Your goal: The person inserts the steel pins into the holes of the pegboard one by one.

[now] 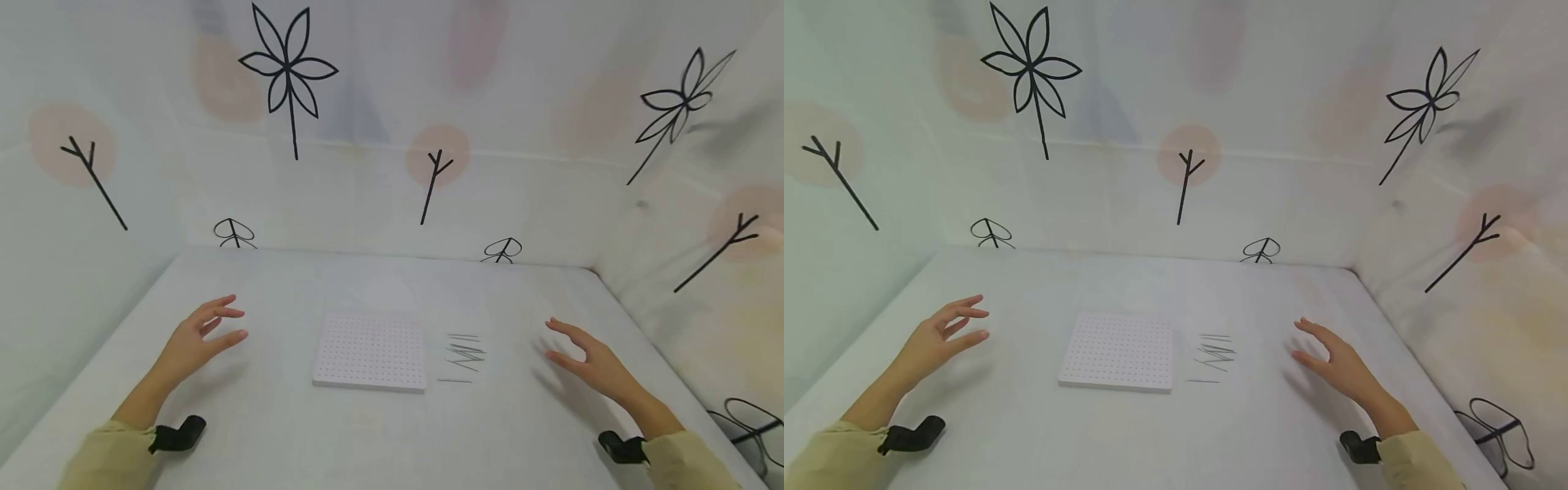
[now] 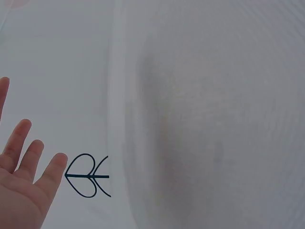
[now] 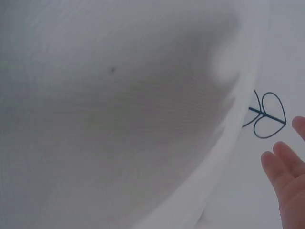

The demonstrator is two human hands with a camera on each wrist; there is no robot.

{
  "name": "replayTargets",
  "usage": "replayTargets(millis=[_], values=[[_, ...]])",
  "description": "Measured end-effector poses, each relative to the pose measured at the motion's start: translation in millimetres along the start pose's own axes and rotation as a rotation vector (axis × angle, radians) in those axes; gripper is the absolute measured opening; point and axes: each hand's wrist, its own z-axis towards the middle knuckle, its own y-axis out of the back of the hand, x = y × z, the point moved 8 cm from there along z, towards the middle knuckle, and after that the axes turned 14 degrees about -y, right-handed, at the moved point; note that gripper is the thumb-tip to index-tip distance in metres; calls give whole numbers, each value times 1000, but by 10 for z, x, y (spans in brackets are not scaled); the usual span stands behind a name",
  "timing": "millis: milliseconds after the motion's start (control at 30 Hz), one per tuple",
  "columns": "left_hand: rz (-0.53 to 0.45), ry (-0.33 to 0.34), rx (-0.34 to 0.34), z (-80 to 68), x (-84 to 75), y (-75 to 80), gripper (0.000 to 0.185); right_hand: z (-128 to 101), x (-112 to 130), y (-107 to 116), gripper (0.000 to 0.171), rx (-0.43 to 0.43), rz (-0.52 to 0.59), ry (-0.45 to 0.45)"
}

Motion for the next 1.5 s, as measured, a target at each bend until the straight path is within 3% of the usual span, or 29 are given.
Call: replayTargets(millis=[233, 333, 500, 933, 1500], values=[[-82, -4, 23, 52, -490, 4, 40, 48, 90, -69, 52, 0, 18, 32], [-118, -3, 44, 80, -609, -22, 38, 77, 115, -89, 51, -5, 6, 27], [-145, -9, 63, 97, -653, -93, 36, 118, 186, -142, 48, -19, 7, 61], [-211, -98, 85, 161, -707, -277, 32, 241, 379, -290, 41, -39, -10, 158], [-241, -64, 169, 234, -810, -479, 33, 450, 521, -476, 40, 32, 32, 186]])
